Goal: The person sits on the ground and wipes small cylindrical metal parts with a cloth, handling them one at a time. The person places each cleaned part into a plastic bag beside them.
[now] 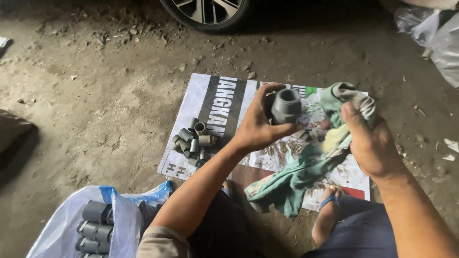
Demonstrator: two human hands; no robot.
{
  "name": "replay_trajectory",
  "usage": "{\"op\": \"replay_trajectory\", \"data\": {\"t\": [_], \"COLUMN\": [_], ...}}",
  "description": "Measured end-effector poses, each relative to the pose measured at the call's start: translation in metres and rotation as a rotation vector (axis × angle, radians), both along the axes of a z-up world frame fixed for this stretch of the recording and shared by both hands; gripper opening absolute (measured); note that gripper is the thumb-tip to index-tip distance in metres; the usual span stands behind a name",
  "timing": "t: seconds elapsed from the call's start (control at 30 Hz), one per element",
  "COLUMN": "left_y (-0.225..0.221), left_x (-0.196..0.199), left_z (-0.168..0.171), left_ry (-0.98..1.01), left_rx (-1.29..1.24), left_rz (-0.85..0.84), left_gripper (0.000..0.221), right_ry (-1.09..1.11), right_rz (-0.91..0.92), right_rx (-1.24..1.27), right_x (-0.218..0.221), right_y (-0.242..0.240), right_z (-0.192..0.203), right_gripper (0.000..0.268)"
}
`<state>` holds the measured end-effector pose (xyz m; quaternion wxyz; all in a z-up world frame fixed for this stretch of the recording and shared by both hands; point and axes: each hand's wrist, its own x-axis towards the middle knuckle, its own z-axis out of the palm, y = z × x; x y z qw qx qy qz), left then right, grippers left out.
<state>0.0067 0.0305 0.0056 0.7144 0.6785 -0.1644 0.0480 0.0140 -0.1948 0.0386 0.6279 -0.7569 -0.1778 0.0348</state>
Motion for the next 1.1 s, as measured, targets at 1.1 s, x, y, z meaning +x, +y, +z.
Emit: {"op": "replay_trajectory", "data": {"t": [1.1], "left_y": [-0.026], "left_x": [0.003], "left_z": [-0.014], "left_ry": [0.047], "left_rx": [0.49], "left_rz": [0.331], "left_gripper": [0.059], "right_ry": [-0.603], "right_rz": [-0.094], "right_rx": [-0.478], "right_x": [-0.006], "right_y": [0.027], "right_z": [-0.054], "right_gripper": [0.042]}}
